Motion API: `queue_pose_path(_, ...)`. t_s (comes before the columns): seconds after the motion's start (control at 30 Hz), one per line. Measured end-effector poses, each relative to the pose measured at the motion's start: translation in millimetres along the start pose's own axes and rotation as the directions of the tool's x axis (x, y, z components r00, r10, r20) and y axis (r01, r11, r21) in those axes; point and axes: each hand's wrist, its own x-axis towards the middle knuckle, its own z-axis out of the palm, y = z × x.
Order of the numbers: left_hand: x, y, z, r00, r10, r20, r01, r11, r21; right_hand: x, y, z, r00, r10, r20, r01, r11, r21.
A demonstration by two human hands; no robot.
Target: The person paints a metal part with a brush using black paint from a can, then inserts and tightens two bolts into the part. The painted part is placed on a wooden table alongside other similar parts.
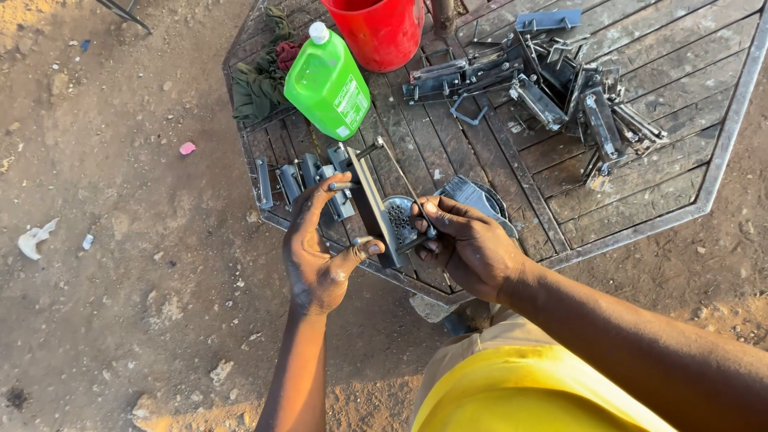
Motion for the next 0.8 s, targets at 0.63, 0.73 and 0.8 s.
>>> queue_pose_path(0.63, 3.3, -2.2, 2.5, 0.998, -0.062, 0.0, 0.061, 0.99, -0.126, -20.0, -10.7, 33.8, 0.94, -0.341, 0.024, 0.311, 0.824, -0.474)
queue_pose_path(0.73, 4.5, -1.2, 3.1, 0.998, -0.064, 0.015, 0.066, 0.982, -0.177, -12.4, -16.8, 29.2, 0.956, -0.291, -0.025, 0.25, 0.859, -0.448)
queue_pose_path(0.8, 1.3, -4.1, 5.0, 0.996, -0.081, 0.023, 0.085, 0.96, -0.267, -20.3, -19.8, 35.8, 0.985, -0.17, -0.033, 0.14, 0.894, -0.425)
